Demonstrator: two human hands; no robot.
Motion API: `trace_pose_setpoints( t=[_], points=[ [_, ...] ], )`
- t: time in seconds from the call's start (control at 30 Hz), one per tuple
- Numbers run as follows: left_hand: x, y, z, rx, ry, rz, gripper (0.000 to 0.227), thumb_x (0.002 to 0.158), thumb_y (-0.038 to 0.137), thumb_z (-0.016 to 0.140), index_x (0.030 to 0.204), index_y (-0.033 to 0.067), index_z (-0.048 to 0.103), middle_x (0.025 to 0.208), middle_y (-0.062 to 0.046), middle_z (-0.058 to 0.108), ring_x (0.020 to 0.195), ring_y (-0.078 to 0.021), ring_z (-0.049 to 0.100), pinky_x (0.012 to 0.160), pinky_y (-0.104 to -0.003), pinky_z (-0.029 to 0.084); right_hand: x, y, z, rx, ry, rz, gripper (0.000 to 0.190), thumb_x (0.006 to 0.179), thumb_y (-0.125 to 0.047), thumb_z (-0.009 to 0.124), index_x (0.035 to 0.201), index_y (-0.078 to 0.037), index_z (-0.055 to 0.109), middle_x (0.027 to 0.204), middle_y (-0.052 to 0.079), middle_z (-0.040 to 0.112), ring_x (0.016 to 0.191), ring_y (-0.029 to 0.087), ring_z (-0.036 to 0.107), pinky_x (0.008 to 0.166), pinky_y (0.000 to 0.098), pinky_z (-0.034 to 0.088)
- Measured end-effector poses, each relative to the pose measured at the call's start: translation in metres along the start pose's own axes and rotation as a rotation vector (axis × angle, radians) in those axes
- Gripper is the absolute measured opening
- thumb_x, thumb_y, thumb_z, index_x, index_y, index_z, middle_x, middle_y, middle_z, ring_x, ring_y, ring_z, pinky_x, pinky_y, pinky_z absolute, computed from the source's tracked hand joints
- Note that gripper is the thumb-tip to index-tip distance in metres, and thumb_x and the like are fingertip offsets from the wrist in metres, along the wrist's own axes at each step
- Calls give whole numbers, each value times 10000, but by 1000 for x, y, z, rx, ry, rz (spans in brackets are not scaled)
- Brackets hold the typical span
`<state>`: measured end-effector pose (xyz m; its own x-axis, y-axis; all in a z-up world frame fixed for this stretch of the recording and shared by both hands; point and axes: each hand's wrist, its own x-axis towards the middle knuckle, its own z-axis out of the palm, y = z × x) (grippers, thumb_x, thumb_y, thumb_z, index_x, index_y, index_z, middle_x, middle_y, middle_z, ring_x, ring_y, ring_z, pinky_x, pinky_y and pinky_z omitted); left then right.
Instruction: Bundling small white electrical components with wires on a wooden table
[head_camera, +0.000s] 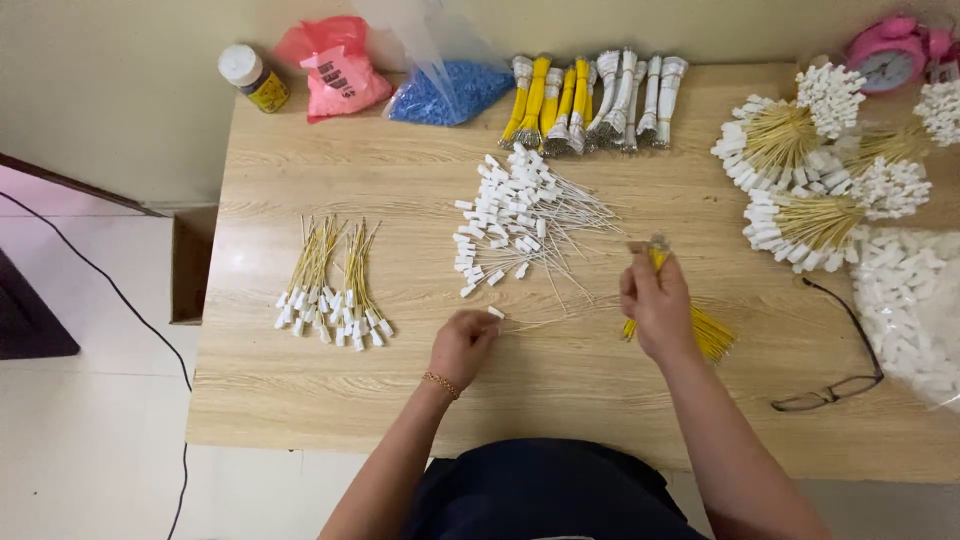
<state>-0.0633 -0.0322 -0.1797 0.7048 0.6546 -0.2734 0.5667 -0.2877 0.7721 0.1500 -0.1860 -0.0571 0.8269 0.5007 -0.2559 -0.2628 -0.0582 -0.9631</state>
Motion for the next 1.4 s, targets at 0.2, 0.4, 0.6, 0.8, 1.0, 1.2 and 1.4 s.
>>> trace_pose_setpoints(
  t=[0.2,0.4,0.6,0.8,1.0,1.2,1.4],
  points=[
    [74,35,-40,397,244,203,213,876,203,645,1080,245,689,1023,-60,601,922,-325,671,747,-426,586,0,6,-10,-114,-63,23,110,981,-188,581,987,-79,588,609,-16,467,412,36,389,341,181,336],
    [157,7,-26,715,129,242,246,847,252,668,1089,296,679,1083,-10,608,1059,-252,624,866,-339,561,-5,-6,2,-11,-108,33,217,927,-153,678,751,-45,613,527,6,458,395,41,387,343,163,324],
    [157,15,-33,640,178,299,195,804,294,714,999,291,724,1031,-4,654,987,-235,643,822,-353,560,-9,-11,3,37,-172,73,172,964,-161,607,916,3,629,632,63,494,436,60,375,369,189,316],
    [81,112,-75,221,304,503,249,881,237,664,1113,326,648,942,44,632,737,-176,690,651,-332,575,-22,-52,16,18,-228,-40,140,958,-117,612,868,-13,638,623,83,524,429,79,397,377,196,340],
    [5,185,-85,-280,163,587,159,916,124,621,1036,151,722,926,-94,702,901,-288,683,794,-370,547,-38,-79,28,-226,-336,-197,301,973,-150,593,699,-25,593,566,48,494,484,96,396,463,211,350],
    [-11,186,-68,-501,114,502,107,897,145,685,984,108,736,739,-36,658,742,-110,612,706,-279,533,-40,-81,27,-365,-373,-238,305,976,-229,600,722,-62,595,569,48,529,551,121,429,554,250,397],
    [-17,185,-60,-745,-24,305,123,941,136,624,963,33,686,662,-36,589,566,-86,536,515,-219,499,-52,-90,30,-299,-336,-221,339,1007,-214,527,703,-68,563,515,29,483,485,98,426,491,228,381]
  ],
)
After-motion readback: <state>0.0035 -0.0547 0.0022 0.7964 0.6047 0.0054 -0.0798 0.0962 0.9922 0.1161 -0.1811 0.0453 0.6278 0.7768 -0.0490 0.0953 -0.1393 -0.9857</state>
